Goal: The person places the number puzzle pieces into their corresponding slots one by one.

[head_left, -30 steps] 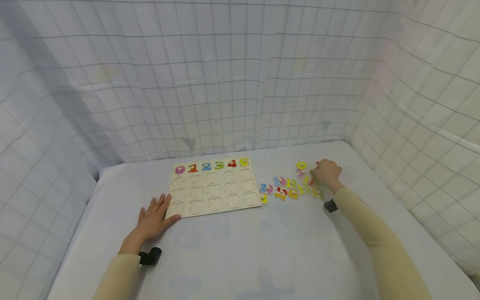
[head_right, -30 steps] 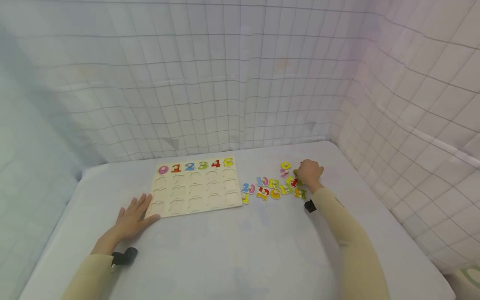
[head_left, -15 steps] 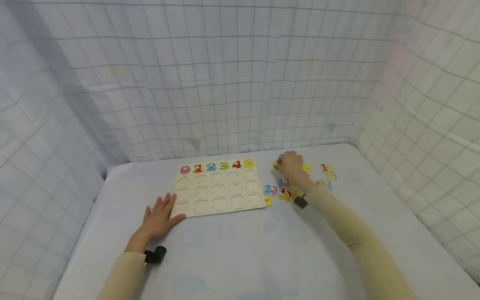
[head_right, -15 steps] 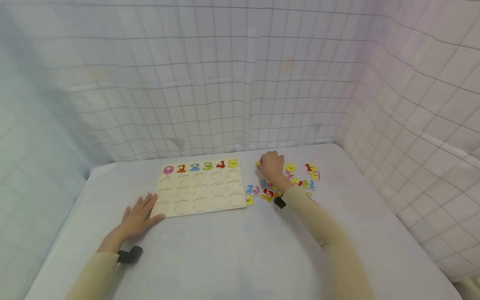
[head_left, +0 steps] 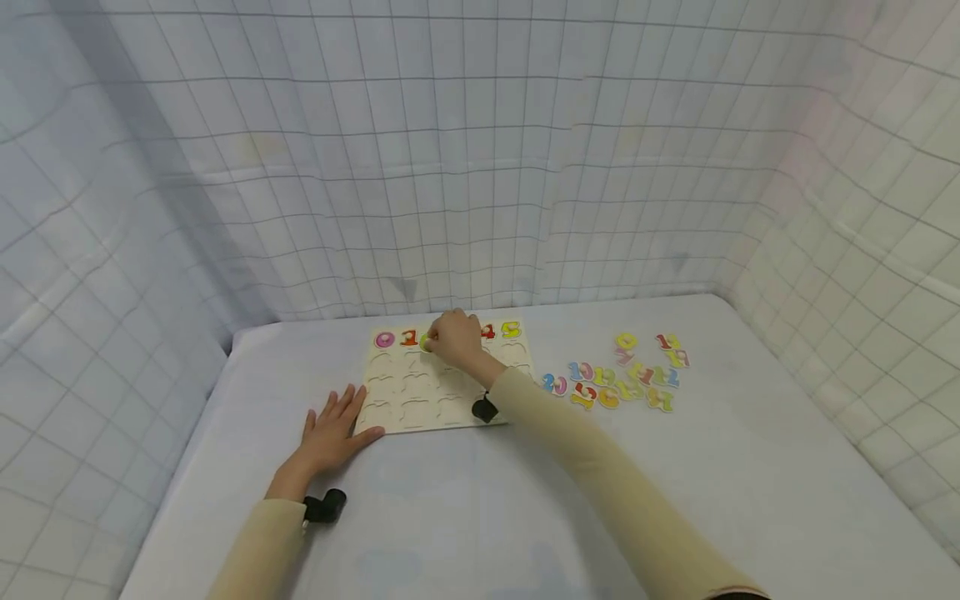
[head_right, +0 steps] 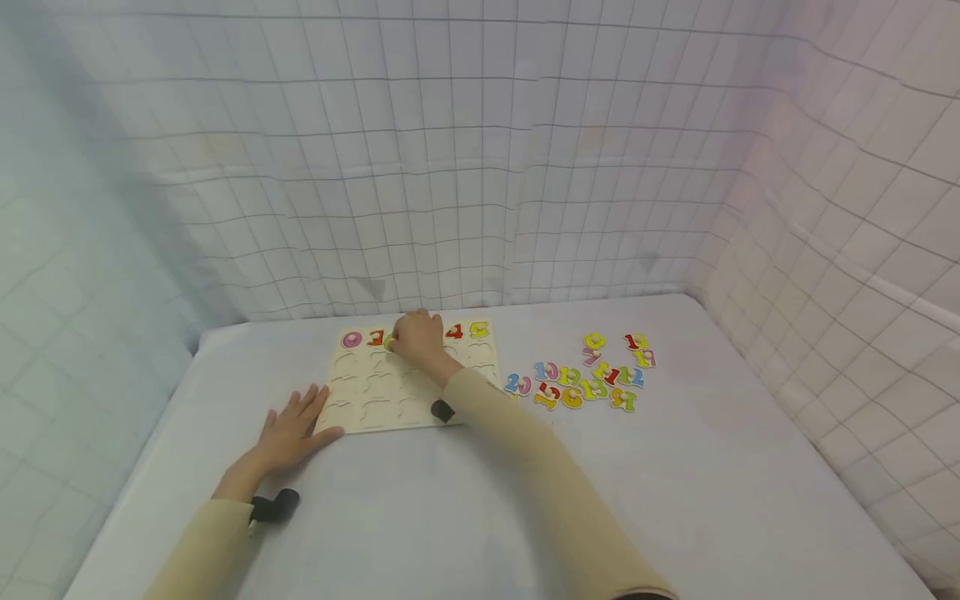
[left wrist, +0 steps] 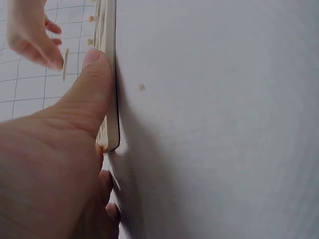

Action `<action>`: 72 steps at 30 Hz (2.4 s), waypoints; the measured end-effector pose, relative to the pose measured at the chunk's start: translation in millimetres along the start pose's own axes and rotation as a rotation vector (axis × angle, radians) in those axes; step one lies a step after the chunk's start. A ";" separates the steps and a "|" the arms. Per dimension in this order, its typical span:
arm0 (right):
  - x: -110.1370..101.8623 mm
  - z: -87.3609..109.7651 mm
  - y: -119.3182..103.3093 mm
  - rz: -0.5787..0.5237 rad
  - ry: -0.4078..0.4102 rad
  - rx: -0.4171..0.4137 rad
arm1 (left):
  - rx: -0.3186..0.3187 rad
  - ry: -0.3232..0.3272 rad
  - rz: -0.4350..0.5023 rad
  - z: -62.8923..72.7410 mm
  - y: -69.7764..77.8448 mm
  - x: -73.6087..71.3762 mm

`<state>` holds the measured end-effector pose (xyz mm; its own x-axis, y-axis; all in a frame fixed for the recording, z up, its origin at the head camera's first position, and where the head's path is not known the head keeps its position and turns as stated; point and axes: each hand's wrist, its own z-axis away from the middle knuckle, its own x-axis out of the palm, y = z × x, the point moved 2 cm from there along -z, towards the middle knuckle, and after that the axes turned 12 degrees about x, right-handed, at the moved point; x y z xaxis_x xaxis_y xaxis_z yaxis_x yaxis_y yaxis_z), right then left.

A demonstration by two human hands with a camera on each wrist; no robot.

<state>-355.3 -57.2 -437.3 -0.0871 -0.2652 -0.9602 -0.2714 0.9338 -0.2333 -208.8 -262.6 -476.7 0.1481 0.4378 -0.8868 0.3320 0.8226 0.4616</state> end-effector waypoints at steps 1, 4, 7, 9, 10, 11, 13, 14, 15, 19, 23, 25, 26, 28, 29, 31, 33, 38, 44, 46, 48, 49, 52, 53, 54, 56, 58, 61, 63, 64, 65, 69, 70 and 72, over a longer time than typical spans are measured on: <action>3.0 -1.6 -7.9 -0.010 -0.011 0.005 | 0.000 0.000 -0.003 0.3 0.1 -0.3; 10.4 -4.1 -29.0 -0.043 -0.040 0.021 | -0.001 -0.001 -0.008 1.6 1.1 -1.1; 17.8 -4.7 -46.2 -0.053 -0.068 0.031 | 0.001 -0.001 -0.001 2.9 2.5 -1.1; 23.0 -4.7 -55.5 -0.040 -0.080 0.032 | 0.001 0.001 -0.001 3.9 3.2 -0.4; 26.1 -5.7 -59.3 -0.026 -0.085 0.032 | 0.000 0.001 -0.002 3.6 3.0 0.2; 28.5 -6.5 -62.5 -0.011 -0.087 0.031 | 0.002 0.003 -0.002 3.4 2.7 0.7; 32.5 -7.5 -67.9 0.013 -0.093 0.032 | 0.008 0.009 -0.008 3.3 2.5 1.7; 34.0 -7.7 -70.0 0.020 -0.096 0.032 | 0.010 0.012 -0.007 3.4 2.5 2.2; 35.3 -7.8 -71.7 0.029 -0.103 0.032 | 0.012 0.011 -0.009 3.5 2.3 2.9; 35.6 -7.0 -76.1 0.062 -0.114 0.016 | 0.013 0.009 -0.009 3.8 1.2 4.7; 37.0 -8.2 -79.4 0.057 -0.117 -0.010 | 0.009 0.015 -0.016 4.6 -0.8 3.6; 38.0 -9.0 -79.8 0.041 -0.111 -0.018 | 0.009 0.021 -0.018 4.8 -1.3 2.4; 38.4 -9.1 -79.5 0.031 -0.108 -0.019 | 0.010 0.021 -0.020 4.7 -1.2 2.2; 39.1 -9.7 -78.8 0.017 -0.103 -0.021 | 0.009 0.023 -0.019 4.5 -1.1 1.8; 39.5 -10.0 -78.6 0.012 -0.102 -0.020 | 0.010 0.024 -0.016 4.4 -1.0 1.8; 40.0 -10.3 -78.2 0.005 -0.109 -0.015 | 0.009 0.022 -0.017 4.1 -1.0 1.9; 40.9 -10.7 -78.2 0.000 -0.118 -0.010 | 0.007 0.019 -0.014 4.0 -1.1 2.3; 41.4 -10.8 -78.2 -0.016 -0.124 0.005 | 0.004 0.013 -0.017 3.7 -1.1 2.8; 40.5 -9.5 -79.1 -0.049 -0.134 0.021 | 0.004 0.015 -0.016 3.3 -1.5 2.1; 39.9 -9.6 -79.1 -0.049 -0.137 0.026 | 0.004 0.013 -0.019 2.8 -1.9 2.0; 39.6 -9.5 -78.8 -0.049 -0.143 0.030 | 0.001 0.009 -0.021 2.4 -2.6 2.3; 39.6 -9.5 -78.6 -0.050 -0.145 0.030 | 0.000 0.006 -0.021 2.3 -2.8 2.5; 40.0 -10.1 -77.7 -0.056 -0.156 0.021 | -0.005 0.001 -0.018 2.7 -2.9 3.3; 40.3 -10.3 -77.5 -0.056 -0.162 0.014 | -0.006 0.000 -0.016 3.0 -2.7 3.5; 40.7 -10.8 -77.1 -0.059 -0.169 0.010 | -0.006 0.001 -0.014 3.2 -2.3 3.7; 41.6 -12.4 -76.0 -0.064 -0.187 -0.001 | -0.003 0.003 -0.012 3.5 -1.7 3.9; 43.3 -14.9 -74.5 -0.073 -0.207 -0.011 | -0.001 0.004 -0.012 3.4 -1.1 3.9; 48.3 -20.2 -71.6 -0.085 -0.219 -0.034 | 0.002 0.006 -0.016 2.6 -0.3 3.8; 51.0 -22.8 -70.9 -0.079 -0.223 -0.040 | 0.003 0.005 -0.019 2.1 0.0 3.9; 52.1 -23.6 -70.7 -0.078 -0.220 -0.040 | 0.002 0.005 -0.020 1.9 0.1 3.8; 52.9 -23.7 -70.9 -0.074 -0.216 -0.042 | 0.002 0.003 -0.019 1.8 0.1 3.9; 51.1 -19.8 -72.4 -0.061 -0.179 -0.025 | -0.002 0.003 -0.021 1.4 -1.3 4.0; 50.5 -17.7 -72.6 -0.063 -0.165 -0.017 | -0.003 0.002 -0.021 1.9 -1.7 4.4; 49.0 -13.6 -73.1 -0.065 -0.148 -0.005 | -0.003 0.001 -0.021 3.1 -2.2 5.6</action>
<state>-352.7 -141.8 -465.2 0.0733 -0.2861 -0.9554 -0.2769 0.9145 -0.2951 -205.9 -263.1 -482.7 0.1400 0.4204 -0.8965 0.3325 0.8328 0.4425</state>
